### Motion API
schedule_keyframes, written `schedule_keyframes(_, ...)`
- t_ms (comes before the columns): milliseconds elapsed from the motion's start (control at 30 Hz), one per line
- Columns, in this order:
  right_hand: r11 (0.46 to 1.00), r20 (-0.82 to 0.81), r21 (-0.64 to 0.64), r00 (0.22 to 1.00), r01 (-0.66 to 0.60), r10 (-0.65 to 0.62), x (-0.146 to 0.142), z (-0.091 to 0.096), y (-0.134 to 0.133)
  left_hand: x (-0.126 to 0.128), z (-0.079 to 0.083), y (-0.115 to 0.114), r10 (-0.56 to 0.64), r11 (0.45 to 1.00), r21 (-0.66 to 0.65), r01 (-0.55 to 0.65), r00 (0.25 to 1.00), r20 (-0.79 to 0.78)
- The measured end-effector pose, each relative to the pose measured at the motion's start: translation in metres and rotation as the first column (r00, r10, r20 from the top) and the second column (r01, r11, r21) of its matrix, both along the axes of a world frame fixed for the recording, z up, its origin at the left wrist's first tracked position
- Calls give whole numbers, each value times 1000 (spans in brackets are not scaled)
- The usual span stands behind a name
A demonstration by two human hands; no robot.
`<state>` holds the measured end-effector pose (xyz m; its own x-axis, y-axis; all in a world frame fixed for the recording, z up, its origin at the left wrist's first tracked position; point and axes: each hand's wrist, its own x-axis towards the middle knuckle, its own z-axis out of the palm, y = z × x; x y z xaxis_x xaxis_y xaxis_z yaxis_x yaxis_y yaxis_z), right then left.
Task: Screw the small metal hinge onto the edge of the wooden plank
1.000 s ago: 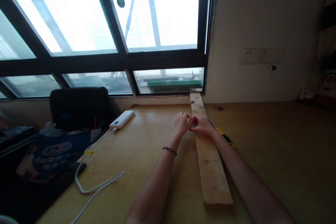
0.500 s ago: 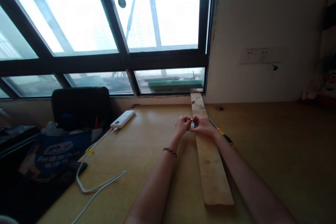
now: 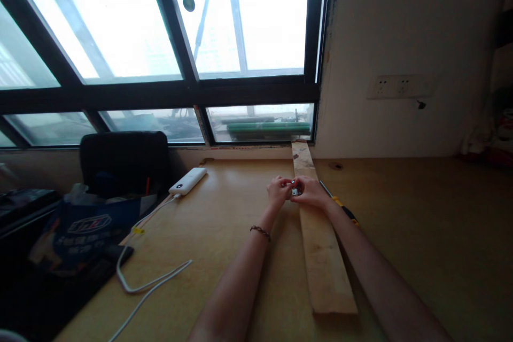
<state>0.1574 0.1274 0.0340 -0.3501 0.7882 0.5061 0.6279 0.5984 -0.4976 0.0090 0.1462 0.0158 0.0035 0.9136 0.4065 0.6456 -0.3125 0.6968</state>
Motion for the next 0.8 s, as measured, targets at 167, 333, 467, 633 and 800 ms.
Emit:
schedule_keyframes(167,1000,25,16,1000,-5,4,0,-1,2,5,3,-6,-4,993,116,-7,995,98)
schedule_keyframes(333,1000,58,8,998,-18,18,1,-2,4,13,43,-15,-176,934,353,54,930,323)
schedule_keyframes(467,1000,54,12,998,-23,22,1,-2,3,-9,49,-6,-175,975,203,91,877,447)
schedule_keyframes(633,1000,45,15,999,-23,22,2,-2,2,-93,5,3,173,982,-76,-174,985,-22)
schedule_keyframes(800,1000,57,0,998,-15,15,2,-2,3,-154,-23,-7,223,968,-44,-247,929,-295)
